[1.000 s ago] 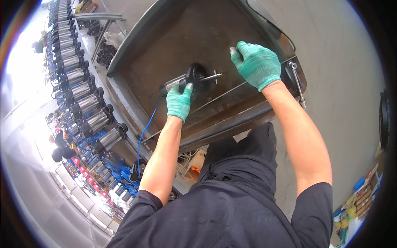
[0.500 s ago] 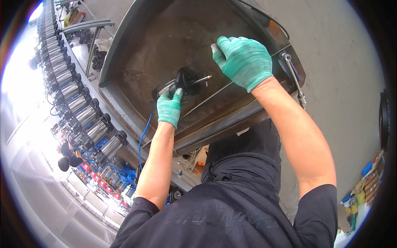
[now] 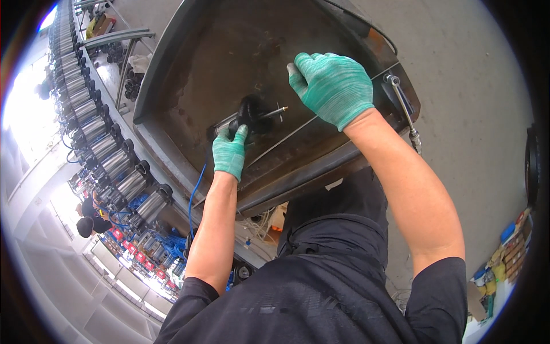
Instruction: The person tests submersible pumps by connecting test fixtures to them, submerging the pumps in a water tank, and placing them onto a work table.
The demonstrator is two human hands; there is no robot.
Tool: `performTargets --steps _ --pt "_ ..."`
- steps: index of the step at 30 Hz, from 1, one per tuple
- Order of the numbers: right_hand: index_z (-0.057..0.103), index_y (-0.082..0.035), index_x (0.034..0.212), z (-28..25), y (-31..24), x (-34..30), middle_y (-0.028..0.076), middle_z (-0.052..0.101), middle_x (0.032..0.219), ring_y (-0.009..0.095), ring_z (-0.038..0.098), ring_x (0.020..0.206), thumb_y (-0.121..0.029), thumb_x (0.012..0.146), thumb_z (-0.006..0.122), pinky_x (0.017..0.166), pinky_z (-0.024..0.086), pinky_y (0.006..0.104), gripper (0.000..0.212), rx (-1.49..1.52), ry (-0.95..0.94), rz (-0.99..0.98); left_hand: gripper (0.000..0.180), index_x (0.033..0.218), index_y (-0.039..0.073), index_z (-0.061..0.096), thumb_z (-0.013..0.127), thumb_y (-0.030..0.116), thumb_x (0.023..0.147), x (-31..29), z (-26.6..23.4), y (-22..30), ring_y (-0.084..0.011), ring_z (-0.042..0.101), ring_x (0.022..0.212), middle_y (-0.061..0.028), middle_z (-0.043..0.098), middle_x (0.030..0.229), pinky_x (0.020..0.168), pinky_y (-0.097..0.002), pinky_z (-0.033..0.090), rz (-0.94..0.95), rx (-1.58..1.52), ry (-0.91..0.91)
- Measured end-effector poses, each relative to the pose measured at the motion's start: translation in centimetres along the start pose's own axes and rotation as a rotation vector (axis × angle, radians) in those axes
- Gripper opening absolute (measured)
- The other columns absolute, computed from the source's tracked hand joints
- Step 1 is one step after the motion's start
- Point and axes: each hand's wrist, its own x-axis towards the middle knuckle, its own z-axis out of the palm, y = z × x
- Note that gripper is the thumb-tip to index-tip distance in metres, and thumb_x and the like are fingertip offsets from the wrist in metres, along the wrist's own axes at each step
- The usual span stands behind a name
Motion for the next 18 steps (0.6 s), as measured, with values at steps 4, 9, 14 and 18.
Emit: performTargets --steps 4,9,14,18 --pt "0.067 -0.012 0.081 -0.2 0.1 0.0 0.008 0.069 0.070 0.027 0.070 0.066 -0.031 0.096 0.061 0.062 0.057 0.0399 0.026 -0.033 -0.085 0.025 0.023 0.115 -0.004 0.065 0.067 0.011 0.098 -0.2 0.3 0.5 -0.0179 0.069 0.083 -0.0103 0.071 0.101 0.070 -0.0316 0.063 0.024 0.023 -0.007" --pt "0.061 -0.011 0.074 0.0 0.1 0.0 0.010 0.063 0.064 0.029 0.064 0.061 -0.029 0.096 0.062 0.058 0.054 0.0407 0.028 0.000 0.017 0.000 0.023 0.115 -0.004 0.065 0.067 0.012 0.098 -0.1 0.1 0.6 -0.0177 0.069 0.082 -0.0106 0.070 0.101 0.070 -0.0325 0.064 -0.013 -0.013 -0.006" --pt "0.065 -0.011 0.078 -0.2 0.0 0.0 0.009 0.066 0.067 0.028 0.067 0.063 -0.030 0.096 0.061 0.060 0.055 0.0404 0.026 -0.017 -0.028 0.012 0.024 0.115 -0.003 0.066 0.068 0.014 0.098 0.0 0.1 0.4 -0.0172 0.069 0.082 -0.0101 0.070 0.101 0.068 -0.0312 0.063 0.010 0.043 0.008" --pt "0.068 -0.011 0.082 -0.4 -0.1 0.1 0.009 0.070 0.070 0.028 0.070 0.065 -0.031 0.096 0.061 0.062 0.057 0.0400 0.025 -0.035 -0.072 0.021 0.026 0.115 -0.003 0.066 0.069 0.015 0.097 0.2 -0.1 -0.2 -0.0165 0.069 0.082 -0.0097 0.070 0.099 0.068 -0.0303 0.063 0.029 0.046 0.002"
